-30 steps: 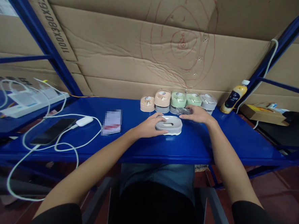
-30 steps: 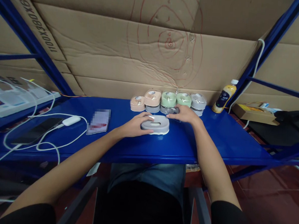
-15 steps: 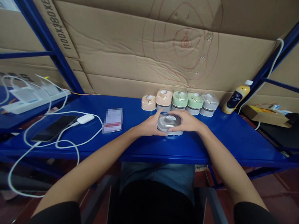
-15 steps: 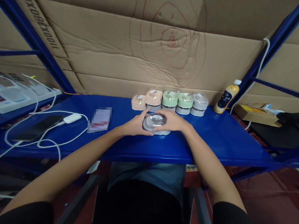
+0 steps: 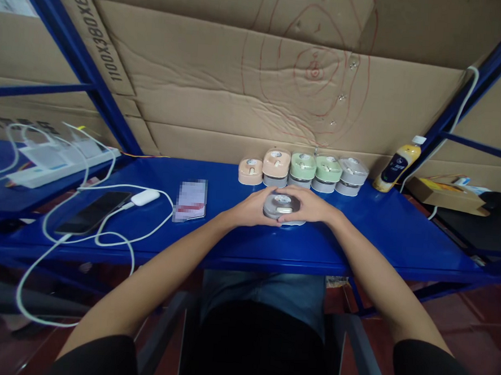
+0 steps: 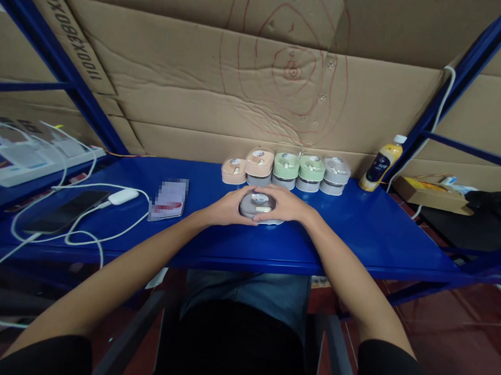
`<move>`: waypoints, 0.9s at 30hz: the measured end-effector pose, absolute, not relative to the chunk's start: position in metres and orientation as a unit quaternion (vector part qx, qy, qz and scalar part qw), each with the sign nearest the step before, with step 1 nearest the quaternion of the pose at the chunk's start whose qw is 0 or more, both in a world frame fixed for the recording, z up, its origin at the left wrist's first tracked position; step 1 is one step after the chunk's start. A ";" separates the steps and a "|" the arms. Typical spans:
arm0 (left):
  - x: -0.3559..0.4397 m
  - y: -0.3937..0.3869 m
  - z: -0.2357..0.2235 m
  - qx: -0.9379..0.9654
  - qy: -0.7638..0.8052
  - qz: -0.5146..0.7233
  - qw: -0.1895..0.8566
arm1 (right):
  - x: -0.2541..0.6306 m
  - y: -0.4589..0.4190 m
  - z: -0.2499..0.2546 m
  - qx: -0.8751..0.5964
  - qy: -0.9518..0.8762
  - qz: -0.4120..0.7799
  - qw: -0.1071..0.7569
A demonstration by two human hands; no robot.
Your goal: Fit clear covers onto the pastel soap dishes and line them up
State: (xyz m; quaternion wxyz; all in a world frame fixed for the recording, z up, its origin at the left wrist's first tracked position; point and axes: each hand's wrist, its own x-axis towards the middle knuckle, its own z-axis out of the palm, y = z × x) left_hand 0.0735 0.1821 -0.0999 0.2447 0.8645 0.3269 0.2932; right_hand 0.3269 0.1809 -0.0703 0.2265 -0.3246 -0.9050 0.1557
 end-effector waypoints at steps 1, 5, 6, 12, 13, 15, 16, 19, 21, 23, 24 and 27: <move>0.073 0.182 -0.099 0.865 0.326 0.294 0.242 | 0.327 0.182 -0.072 -0.332 -0.902 0.155 0.227; 0.067 0.180 -0.092 0.865 0.333 0.305 0.217 | 0.333 0.188 -0.074 -0.360 -0.889 0.155 0.238; 0.064 0.180 -0.088 0.866 0.336 0.308 0.208 | 0.335 0.188 -0.073 -0.367 -0.883 0.155 0.247; 0.035 0.179 -0.054 0.823 0.376 0.385 0.180 | 0.357 0.189 -0.049 -0.444 -0.778 0.127 0.427; 0.032 0.182 -0.050 0.798 0.393 0.421 0.180 | 0.363 0.190 -0.045 -0.461 -0.750 0.111 0.461; 0.030 0.193 -0.043 0.731 0.447 0.489 0.163 | 0.378 0.195 -0.039 -0.505 -0.688 0.061 0.518; 0.032 0.201 -0.040 0.693 0.484 0.514 0.141 | 0.387 0.200 -0.038 -0.531 -0.651 0.028 0.543; 0.042 0.225 -0.035 0.607 0.590 0.527 0.074 | 0.421 0.218 -0.041 -0.605 -0.521 -0.080 0.596; 0.053 0.239 -0.034 0.578 0.630 0.515 0.061 | 0.445 0.232 -0.046 -0.649 -0.444 -0.128 0.604; 0.065 0.249 -0.035 0.552 0.673 0.489 0.054 | 0.466 0.244 -0.054 -0.690 -0.384 -0.133 0.599; 0.071 0.253 -0.037 0.541 0.692 0.474 0.054 | 0.474 0.248 -0.058 -0.710 -0.358 -0.119 0.595; 0.086 0.258 -0.043 0.526 0.729 0.433 0.066 | 0.492 0.257 -0.070 -0.745 -0.310 -0.064 0.587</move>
